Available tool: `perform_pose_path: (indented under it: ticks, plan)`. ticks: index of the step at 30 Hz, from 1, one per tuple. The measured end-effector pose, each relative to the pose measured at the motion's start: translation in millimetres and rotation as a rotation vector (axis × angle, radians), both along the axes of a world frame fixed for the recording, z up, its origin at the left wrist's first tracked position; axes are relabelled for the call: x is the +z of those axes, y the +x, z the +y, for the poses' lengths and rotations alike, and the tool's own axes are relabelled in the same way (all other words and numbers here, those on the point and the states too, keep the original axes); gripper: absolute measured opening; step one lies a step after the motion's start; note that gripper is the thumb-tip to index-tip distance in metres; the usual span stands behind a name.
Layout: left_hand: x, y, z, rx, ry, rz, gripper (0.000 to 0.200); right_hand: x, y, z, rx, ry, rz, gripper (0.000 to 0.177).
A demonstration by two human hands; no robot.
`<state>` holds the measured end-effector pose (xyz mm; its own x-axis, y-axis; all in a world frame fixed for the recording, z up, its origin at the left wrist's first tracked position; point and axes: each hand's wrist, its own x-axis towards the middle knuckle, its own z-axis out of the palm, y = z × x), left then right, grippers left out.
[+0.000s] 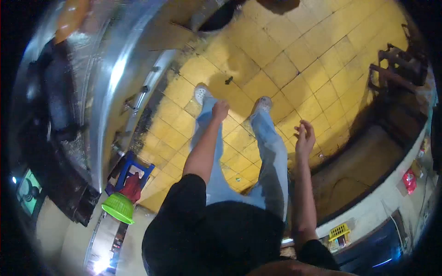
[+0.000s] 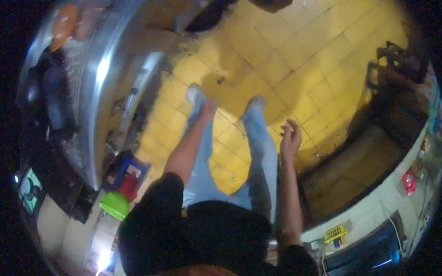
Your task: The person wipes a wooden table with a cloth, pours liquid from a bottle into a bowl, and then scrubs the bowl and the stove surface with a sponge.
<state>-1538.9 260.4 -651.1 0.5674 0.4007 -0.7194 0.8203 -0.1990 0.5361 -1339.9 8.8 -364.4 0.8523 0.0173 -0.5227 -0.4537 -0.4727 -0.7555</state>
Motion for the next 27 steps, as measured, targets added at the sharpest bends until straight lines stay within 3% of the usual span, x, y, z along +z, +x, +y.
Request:
perform_pose_path:
  ticks: [2,3,5,6,8,9,11,12,14,17,21,23,27]
  plan:
    - [-160,-23,-23,0.052,-0.059,-0.254,0.043,-48,-16,5,-0.071,-0.012,0.100,0.027]
    - [-194,-19,-28,0.041,-0.072,-0.234,0.043,-72,-20,14,-0.009,0.014,0.127,0.027]
    - [-221,-1,-29,0.472,-0.132,-0.118,0.049,-122,-37,24,0.175,-0.029,0.135,0.028]
    - [-219,9,-28,0.468,-0.133,-0.096,0.049,-143,-47,28,0.301,-0.092,0.110,0.030]
    - [-204,33,-22,-0.060,0.359,0.219,0.062,-156,-59,48,0.531,-0.145,0.108,0.038]
    - [-202,41,-20,-0.076,0.353,0.236,0.062,-158,-63,53,0.520,-0.146,0.130,0.038]
    - [-201,48,-18,-0.184,0.410,0.188,0.074,-158,-70,62,0.884,-0.301,0.166,0.046]
    - [-205,43,-22,-0.191,0.405,0.205,0.074,-157,-73,66,0.884,-0.296,0.184,0.046]
    - [-218,45,-34,-0.235,0.638,0.177,0.074,-160,-71,71,0.843,-0.282,0.205,0.046]
    - [-209,45,-36,-0.178,0.563,0.107,0.065,-159,-68,72,0.831,-0.236,0.204,0.047]
    - [-216,50,-41,-0.149,0.653,0.107,0.055,-160,-64,70,0.841,-0.283,0.243,0.049]
    - [-217,60,-39,-0.061,0.619,-0.013,0.049,-160,-60,72,0.843,-0.297,0.281,0.049]
    - [-220,80,-40,0.043,0.655,0.009,0.047,-161,-59,72,0.825,-0.265,0.260,0.049]
